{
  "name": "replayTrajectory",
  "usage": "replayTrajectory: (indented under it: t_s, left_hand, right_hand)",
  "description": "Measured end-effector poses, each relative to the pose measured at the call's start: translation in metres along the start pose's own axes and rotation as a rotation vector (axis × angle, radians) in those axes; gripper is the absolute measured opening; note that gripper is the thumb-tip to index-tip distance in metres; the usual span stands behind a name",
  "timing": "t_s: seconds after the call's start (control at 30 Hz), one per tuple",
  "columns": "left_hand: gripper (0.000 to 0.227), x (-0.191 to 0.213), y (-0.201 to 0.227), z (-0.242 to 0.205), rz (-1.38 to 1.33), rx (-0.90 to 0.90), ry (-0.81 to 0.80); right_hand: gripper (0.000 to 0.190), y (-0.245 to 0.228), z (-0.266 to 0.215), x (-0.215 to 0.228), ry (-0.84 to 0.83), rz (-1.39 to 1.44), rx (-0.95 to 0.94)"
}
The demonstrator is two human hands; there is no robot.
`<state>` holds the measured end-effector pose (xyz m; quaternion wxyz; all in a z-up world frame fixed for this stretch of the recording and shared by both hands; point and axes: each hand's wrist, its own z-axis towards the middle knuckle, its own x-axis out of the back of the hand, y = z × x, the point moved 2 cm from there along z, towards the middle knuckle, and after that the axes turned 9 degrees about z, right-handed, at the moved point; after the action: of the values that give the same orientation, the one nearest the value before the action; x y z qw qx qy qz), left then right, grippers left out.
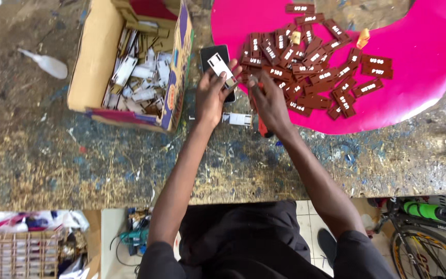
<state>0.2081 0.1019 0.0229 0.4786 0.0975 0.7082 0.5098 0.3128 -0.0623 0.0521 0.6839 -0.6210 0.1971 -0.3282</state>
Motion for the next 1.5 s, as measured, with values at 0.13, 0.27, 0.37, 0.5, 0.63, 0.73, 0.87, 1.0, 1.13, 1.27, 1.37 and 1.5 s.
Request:
replayTrajectory:
  t_s: [0.13, 0.27, 0.37, 0.5, 0.63, 0.73, 0.87, 1.0, 1.13, 1.27, 1.37, 1.5]
  left_hand:
    - [0.042, -0.007, -0.02, -0.006, -0.03, 0.05, 0.046]
    - [0.058, -0.012, -0.026, -0.016, -0.082, -0.002, 0.008]
    - [0.058, -0.016, -0.03, -0.017, -0.063, -0.01, -0.022]
    - [0.049, -0.025, -0.032, -0.017, -0.017, -0.028, -0.051]
    - [0.047, -0.03, -0.023, -0.021, -0.009, -0.045, -0.068]
    - [0.046, -0.031, -0.021, -0.021, -0.001, -0.049, -0.072]
    - [0.045, -0.029, -0.024, -0.018, 0.048, -0.045, -0.084]
    - [0.045, -0.031, -0.02, -0.021, 0.101, -0.054, -0.085]
    - [0.045, -0.027, -0.019, -0.02, 0.126, -0.045, -0.096]
    - [0.044, -0.026, -0.018, -0.02, 0.125, -0.036, -0.096]
    - [0.046, -0.03, -0.016, -0.022, 0.106, -0.029, -0.096]
    - [0.043, -0.037, -0.003, -0.028, 0.058, -0.02, -0.094]
  right_hand:
    - [0.02, 0.003, -0.003, -0.005, -0.003, -0.081, 0.008]
    - [0.029, -0.011, -0.008, -0.008, -0.001, -0.216, 0.096]
    - [0.029, -0.006, -0.004, 0.0, 0.011, -0.234, 0.094]
    - [0.034, -0.014, -0.006, -0.002, 0.027, -0.236, 0.125]
    - [0.035, -0.027, -0.008, -0.002, 0.023, -0.251, 0.144]
    - [0.035, -0.044, -0.011, -0.005, 0.023, -0.243, 0.146]
    - [0.034, -0.054, -0.012, -0.008, 0.017, -0.252, 0.163]
    - [0.032, -0.056, -0.012, -0.008, 0.014, -0.254, 0.154]
    - [0.032, -0.059, -0.012, -0.009, 0.005, -0.237, 0.142]
    - [0.036, -0.055, -0.008, -0.007, -0.024, -0.167, 0.116]
    - [0.041, -0.033, -0.001, -0.001, -0.05, -0.101, 0.125]
    - [0.042, -0.034, 0.001, 0.001, -0.06, -0.072, 0.145]
